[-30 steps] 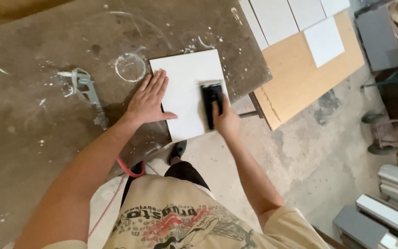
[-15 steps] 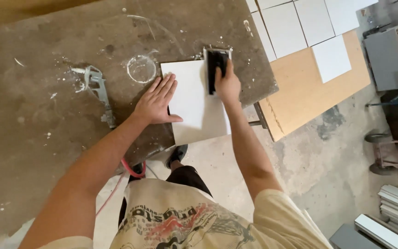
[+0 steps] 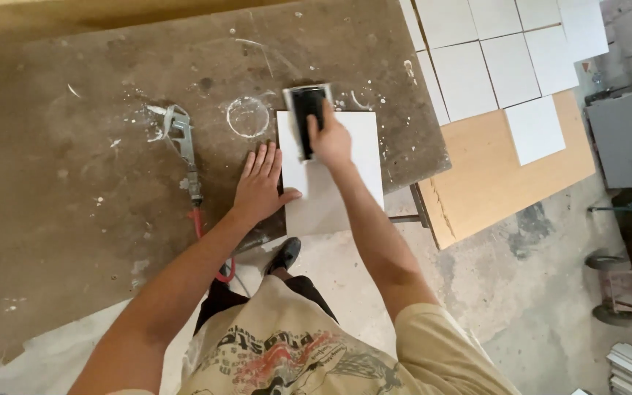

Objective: The person sands the surface of a white square tile using a sanding block and then smooths the edges with a handheld tool. They place the finished tile on a table with other tiles, pick up another tile, and repeat the sanding and smoothing process.

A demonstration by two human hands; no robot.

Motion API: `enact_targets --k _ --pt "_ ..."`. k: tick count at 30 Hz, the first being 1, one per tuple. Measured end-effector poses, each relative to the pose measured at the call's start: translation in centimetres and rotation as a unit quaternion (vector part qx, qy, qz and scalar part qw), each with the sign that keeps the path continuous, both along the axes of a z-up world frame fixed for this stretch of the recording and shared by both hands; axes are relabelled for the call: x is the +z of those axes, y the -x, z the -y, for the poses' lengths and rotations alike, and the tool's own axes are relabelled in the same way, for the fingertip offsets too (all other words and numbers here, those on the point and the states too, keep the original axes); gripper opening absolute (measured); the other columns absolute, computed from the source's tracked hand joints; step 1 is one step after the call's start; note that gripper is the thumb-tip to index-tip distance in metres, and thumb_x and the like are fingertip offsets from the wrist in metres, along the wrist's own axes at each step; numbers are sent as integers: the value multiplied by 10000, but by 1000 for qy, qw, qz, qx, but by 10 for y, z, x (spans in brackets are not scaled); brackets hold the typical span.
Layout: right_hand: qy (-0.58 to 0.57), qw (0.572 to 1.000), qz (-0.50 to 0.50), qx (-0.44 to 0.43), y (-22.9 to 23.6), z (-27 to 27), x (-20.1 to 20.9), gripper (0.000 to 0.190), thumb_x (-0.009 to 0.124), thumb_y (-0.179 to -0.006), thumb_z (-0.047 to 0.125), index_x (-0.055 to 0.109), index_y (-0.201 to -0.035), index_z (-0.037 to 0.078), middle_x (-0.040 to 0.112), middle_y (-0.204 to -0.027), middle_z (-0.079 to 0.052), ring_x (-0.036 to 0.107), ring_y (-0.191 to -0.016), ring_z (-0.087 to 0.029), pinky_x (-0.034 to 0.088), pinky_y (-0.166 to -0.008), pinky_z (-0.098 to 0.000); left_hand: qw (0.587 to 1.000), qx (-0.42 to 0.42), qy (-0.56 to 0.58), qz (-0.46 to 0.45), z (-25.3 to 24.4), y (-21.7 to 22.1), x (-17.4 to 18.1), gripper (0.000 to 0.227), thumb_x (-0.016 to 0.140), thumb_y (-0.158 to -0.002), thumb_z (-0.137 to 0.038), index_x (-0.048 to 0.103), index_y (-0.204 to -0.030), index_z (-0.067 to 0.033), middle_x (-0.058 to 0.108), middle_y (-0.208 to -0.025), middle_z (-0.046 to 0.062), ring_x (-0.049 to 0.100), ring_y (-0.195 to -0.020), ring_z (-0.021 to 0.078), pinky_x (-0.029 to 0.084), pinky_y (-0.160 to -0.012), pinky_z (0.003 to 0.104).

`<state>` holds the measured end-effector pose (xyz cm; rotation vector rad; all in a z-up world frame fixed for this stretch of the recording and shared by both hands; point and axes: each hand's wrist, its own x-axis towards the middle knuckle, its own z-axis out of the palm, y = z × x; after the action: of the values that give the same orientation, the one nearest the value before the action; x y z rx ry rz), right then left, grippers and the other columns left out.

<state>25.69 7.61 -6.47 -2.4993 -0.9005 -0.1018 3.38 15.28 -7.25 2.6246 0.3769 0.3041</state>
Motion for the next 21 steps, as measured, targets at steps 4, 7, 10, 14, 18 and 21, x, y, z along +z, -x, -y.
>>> enact_targets --k 4,7,10,14,18,21 --pt "46 998 -13 38 48 45 44 498 582 -994 469 498 -1442 269 764 -895 -127 762 -819 -368 604 -689 -487 999 13 19 -29 2 7 17 1176 575 -833 -788 252 -1601 43 146 -1704 224 107 -1582 357 3 -1311 469" --pt "77 996 -24 -31 -9 83 41 467 578 -1022 417 520 -1425 186 744 -899 -245 734 -836 -467 568 -704 -601 997 8 45 -67 -3 4 20 1173 518 -845 -820 239 -1609 25 96 -1717 204 50 -1595 335 -59 -1312 463" --pt "26 996 2 -86 -43 52 14 469 578 -1035 399 511 -1419 138 758 -924 -214 749 -826 -425 594 -696 -540 994 -8 48 -102 -2 2 21 1180 459 -851 -857 211 -1624 0 59 -1724 187 13 -1599 321 -86 -1305 457" --pt "14 1000 -25 -1 3 -6 14 488 567 -1024 416 516 -1421 136 759 -949 -205 752 -848 -423 592 -714 -551 995 -6 44 -89 2 4 14 1171 484 -852 -841 222 -1621 2 63 -1726 178 21 -1599 313 -80 -1307 442" --pt "102 992 -49 -51 -21 58 44 523 526 -1045 440 463 -1485 164 740 -996 -269 722 -920 -492 560 -784 -632 998 1 38 -49 2 2 5 1187 459 -844 -863 252 -1612 18 100 -1718 198 57 -1595 330 -51 -1308 460" --pt "55 988 -22 -141 -81 108 16 498 535 -1044 437 484 -1462 173 763 -980 -184 750 -886 -407 604 -760 -536 994 -10 47 -94 0 3 19 1213 384 -835 -897 203 -1623 7 41 -1726 186 1 -1600 319 -86 -1309 454"
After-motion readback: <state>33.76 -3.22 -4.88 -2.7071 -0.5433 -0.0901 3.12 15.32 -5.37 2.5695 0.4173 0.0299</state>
